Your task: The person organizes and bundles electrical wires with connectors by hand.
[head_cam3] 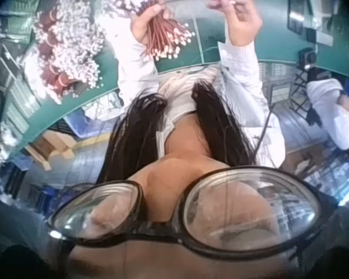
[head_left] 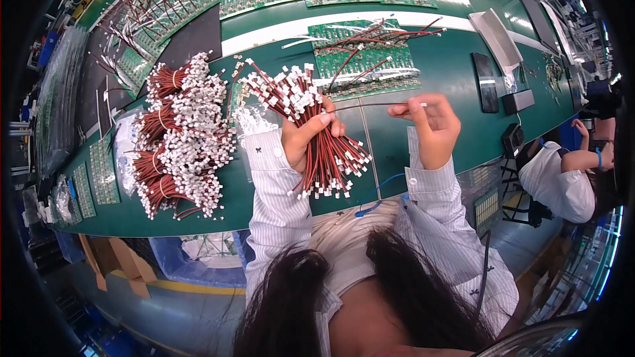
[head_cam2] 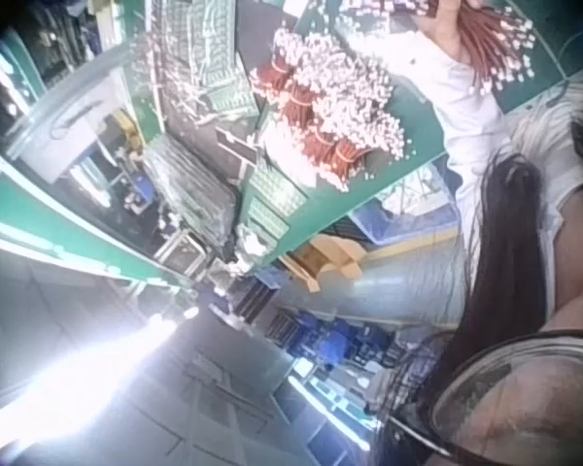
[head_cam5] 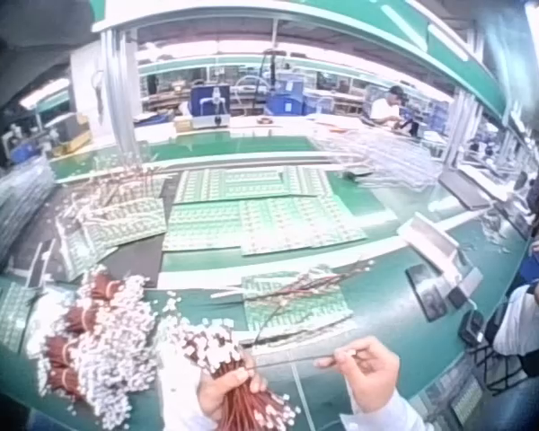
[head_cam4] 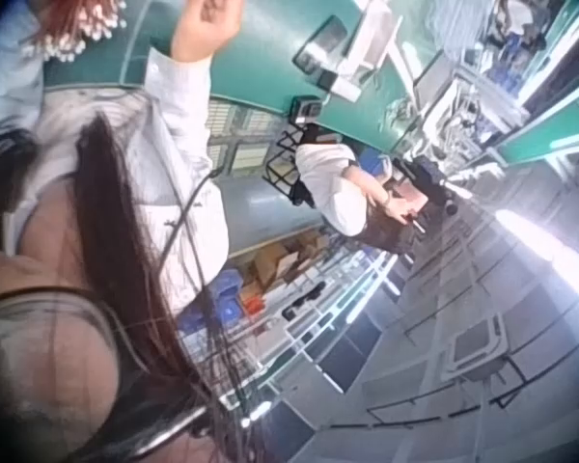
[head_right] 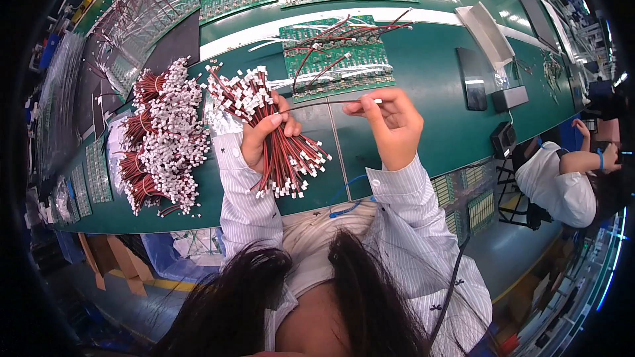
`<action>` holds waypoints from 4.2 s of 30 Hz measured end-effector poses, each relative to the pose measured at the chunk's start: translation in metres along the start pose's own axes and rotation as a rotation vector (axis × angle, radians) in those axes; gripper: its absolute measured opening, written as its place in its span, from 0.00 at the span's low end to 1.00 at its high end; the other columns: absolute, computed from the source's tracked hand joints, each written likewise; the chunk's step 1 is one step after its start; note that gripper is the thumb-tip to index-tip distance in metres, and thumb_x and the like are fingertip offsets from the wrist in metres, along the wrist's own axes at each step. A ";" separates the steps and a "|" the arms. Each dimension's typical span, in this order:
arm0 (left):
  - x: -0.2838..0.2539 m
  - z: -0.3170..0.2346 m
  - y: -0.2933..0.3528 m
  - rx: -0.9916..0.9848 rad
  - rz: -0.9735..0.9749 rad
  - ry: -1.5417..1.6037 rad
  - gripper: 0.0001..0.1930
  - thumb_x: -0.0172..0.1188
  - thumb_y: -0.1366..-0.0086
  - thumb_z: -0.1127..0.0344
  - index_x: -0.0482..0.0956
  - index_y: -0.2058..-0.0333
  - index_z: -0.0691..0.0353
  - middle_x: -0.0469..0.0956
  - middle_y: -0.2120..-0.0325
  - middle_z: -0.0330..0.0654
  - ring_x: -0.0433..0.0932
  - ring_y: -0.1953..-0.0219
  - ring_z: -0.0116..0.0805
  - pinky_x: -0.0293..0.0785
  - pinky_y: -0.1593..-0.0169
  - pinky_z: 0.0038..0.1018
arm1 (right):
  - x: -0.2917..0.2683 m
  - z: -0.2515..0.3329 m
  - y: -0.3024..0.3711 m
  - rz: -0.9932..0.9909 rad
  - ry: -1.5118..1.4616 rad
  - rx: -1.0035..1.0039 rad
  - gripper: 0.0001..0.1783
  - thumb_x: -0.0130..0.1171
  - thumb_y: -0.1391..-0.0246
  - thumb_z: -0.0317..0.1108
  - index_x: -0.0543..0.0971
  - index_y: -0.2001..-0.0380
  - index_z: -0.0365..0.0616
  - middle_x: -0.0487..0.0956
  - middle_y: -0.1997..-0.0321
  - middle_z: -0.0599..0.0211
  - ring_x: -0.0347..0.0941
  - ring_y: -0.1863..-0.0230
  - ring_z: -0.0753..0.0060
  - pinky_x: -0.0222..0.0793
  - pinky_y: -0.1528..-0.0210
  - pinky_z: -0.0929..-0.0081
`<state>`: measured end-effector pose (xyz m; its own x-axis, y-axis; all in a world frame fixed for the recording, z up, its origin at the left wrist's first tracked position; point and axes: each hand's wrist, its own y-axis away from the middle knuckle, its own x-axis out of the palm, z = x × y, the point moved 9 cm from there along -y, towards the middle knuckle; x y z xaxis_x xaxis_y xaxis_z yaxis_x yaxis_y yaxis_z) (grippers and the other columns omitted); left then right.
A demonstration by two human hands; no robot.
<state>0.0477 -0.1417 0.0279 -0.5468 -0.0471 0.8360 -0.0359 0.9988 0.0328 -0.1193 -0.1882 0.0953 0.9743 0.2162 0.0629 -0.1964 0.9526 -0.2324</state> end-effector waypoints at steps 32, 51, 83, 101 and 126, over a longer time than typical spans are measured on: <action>-0.018 -0.016 -0.004 0.103 -0.086 0.062 0.06 0.44 0.41 0.69 0.62 0.64 0.59 0.61 0.81 0.35 0.63 0.77 0.25 0.63 0.66 0.25 | 0.037 -0.068 -0.036 0.302 0.430 -0.083 0.06 0.58 0.59 0.28 0.75 0.75 0.38 0.75 0.79 0.66 0.72 0.80 0.78 0.67 0.77 0.82; -0.013 -0.003 -0.004 0.019 -0.069 0.055 0.05 0.46 0.43 0.70 0.62 0.68 0.61 0.62 0.83 0.36 0.64 0.79 0.27 0.62 0.69 0.26 | 0.053 -0.075 -0.033 0.304 0.729 -0.385 0.05 0.59 0.64 0.23 0.73 0.80 0.34 0.73 0.79 0.62 0.68 0.82 0.73 0.65 0.80 0.81; 0.002 0.031 0.007 -0.260 0.062 -0.142 0.15 0.56 0.50 0.77 0.63 0.64 0.66 0.68 0.79 0.41 0.69 0.80 0.30 0.68 0.75 0.26 | 0.071 0.004 -0.008 0.422 0.333 -0.106 0.08 0.58 0.60 0.22 0.72 0.72 0.35 0.73 0.77 0.68 0.68 0.78 0.85 0.64 0.77 0.87; 0.013 0.031 0.006 -0.209 0.231 -0.167 0.15 0.50 0.42 0.64 0.60 0.61 0.65 0.64 0.80 0.40 0.67 0.78 0.29 0.65 0.70 0.27 | 0.048 -0.002 -0.016 0.328 -0.070 0.150 0.05 0.50 0.51 0.25 0.70 0.70 0.35 0.72 0.77 0.68 0.67 0.79 0.83 0.64 0.78 0.87; -0.001 0.023 0.001 -0.145 0.166 0.062 0.07 0.47 0.41 0.67 0.62 0.68 0.64 0.65 0.82 0.40 0.67 0.80 0.30 0.66 0.71 0.28 | 0.002 0.063 -0.025 0.010 -0.246 -0.242 0.10 0.44 0.46 0.28 0.71 0.70 0.30 0.74 0.75 0.56 0.72 0.76 0.69 0.72 0.73 0.75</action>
<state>0.0286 -0.1414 0.0142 -0.4828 0.1142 0.8682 0.1729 0.9844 -0.0333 -0.1192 -0.1985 0.1621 0.9111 0.2981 0.2846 -0.1448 0.8781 -0.4561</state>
